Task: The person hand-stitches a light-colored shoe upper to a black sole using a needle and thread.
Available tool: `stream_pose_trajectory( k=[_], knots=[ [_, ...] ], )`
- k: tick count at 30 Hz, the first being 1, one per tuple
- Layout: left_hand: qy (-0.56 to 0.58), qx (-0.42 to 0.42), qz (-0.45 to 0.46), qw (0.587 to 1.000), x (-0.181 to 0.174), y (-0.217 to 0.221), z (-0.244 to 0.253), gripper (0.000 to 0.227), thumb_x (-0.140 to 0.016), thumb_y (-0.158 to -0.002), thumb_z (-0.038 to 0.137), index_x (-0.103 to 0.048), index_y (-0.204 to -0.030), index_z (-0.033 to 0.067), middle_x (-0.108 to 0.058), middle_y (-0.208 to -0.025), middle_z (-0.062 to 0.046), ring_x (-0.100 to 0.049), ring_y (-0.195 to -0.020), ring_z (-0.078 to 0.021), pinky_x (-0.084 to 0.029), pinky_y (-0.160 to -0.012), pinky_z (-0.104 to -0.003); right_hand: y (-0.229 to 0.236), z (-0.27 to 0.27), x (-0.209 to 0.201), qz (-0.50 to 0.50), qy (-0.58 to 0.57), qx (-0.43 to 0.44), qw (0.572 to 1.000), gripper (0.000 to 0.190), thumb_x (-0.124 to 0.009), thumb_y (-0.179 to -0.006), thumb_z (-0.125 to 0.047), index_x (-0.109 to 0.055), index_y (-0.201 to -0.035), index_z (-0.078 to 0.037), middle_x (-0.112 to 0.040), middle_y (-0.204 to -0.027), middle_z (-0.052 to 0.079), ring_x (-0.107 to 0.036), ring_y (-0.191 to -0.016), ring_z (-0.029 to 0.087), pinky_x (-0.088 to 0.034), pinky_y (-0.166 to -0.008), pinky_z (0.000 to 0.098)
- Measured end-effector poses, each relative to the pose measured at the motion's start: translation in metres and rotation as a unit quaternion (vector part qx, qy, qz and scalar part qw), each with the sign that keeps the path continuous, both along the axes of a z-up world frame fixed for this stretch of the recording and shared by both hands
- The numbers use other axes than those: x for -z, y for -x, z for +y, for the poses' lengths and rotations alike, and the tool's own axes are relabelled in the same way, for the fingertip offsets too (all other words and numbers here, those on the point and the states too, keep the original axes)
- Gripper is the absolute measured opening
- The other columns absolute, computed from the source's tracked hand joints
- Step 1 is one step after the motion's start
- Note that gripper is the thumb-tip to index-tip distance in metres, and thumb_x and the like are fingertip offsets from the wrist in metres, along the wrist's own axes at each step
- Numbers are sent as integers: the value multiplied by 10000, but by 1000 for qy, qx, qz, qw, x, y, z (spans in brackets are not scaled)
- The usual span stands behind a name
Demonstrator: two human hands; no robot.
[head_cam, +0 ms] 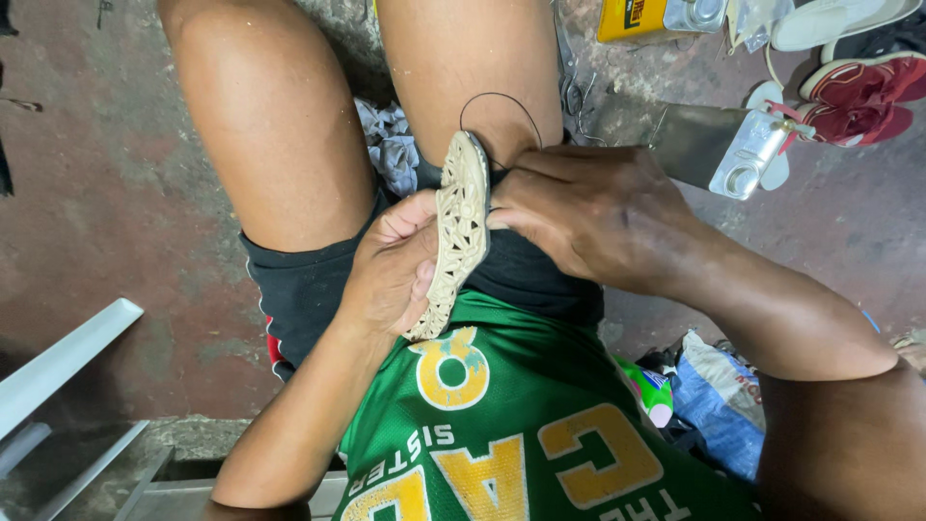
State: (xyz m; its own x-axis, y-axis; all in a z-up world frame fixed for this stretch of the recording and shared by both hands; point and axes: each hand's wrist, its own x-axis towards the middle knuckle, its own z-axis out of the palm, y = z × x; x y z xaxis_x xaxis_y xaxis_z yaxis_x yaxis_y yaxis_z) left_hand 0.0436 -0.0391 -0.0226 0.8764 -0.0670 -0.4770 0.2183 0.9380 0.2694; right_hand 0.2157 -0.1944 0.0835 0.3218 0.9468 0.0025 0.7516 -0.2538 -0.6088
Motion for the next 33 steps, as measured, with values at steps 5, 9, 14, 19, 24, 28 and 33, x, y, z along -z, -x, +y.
stream_pose_trajectory(
  k=[5, 9, 14, 19, 24, 28, 33],
  knots=[
    [6, 8, 17, 1000, 7, 0, 1, 235, -680, -1016, 71, -688, -1226, -33, -743, -991, -59, -515, -625, -10, -442, -610, -176, -11, -4, 12, -40, -47, -17, 998, 240, -788, -981, -275, -658, -913, -86, -658, -848, 47, -658, -721, 226, -509, -619, 367],
    [0, 7, 33, 999, 10, 0, 2, 239, -666, -1028, 76, -686, -1240, -33, -741, -980, -67, -511, -624, -21, -426, -590, -177, -15, -9, 18, -123, -1, -5, 992, 445, -847, -907, -403, -578, -715, -104, -587, -671, 37, -608, -570, 220, -444, -498, 369],
    [-33, -6, 27, 999, 9, 1, 7, 249, -592, -1057, 40, -677, -1274, -49, -743, -996, -73, -441, -551, 6, -375, -516, -152, -21, -12, 26, -127, -9, 20, 992, 525, -858, -881, -497, -551, -709, -108, -590, -693, 33, -603, -582, 221, -443, -524, 366],
    [-27, -72, 63, 995, 9, 5, 9, 321, -555, -1009, -2, -651, -1309, -66, -750, -1091, -107, -439, -570, -19, -399, -576, -169, -52, -25, 32, -108, -18, 4, 994, 425, -762, -977, -444, -612, -777, -101, -614, -737, 6, -604, -619, 173, -470, -561, 317],
    [-24, -63, 72, 995, -5, 5, 17, 292, -556, -1020, 22, -638, -1287, -62, -733, -1048, -94, -475, -618, -60, -443, -620, -197, -60, -38, 32, -43, 28, 24, 998, 434, -773, -927, -422, -592, -729, -80, -562, -674, 37, -580, -606, 223, -447, -533, 366],
    [-208, 88, 143, 964, -47, 9, 32, 324, -600, -983, 96, -683, -1283, 7, -677, -838, -102, -636, -634, -115, -503, -535, -229, -49, -38, 34, -21, 29, 13, 999, 461, -821, -862, -418, -568, -706, -66, -540, -638, 66, -584, -609, 282, -437, -552, 411],
    [-760, 41, 56, 646, -109, -5, 27, 262, -769, -942, 144, -689, -1176, 58, -621, -1142, -58, -538, -688, -82, -452, -574, -235, -45, -32, 30, 36, 16, 6, 999, 462, -851, -836, -378, -551, -684, -63, -565, -634, 60, -605, -598, 277, -437, -529, 407]
  ],
)
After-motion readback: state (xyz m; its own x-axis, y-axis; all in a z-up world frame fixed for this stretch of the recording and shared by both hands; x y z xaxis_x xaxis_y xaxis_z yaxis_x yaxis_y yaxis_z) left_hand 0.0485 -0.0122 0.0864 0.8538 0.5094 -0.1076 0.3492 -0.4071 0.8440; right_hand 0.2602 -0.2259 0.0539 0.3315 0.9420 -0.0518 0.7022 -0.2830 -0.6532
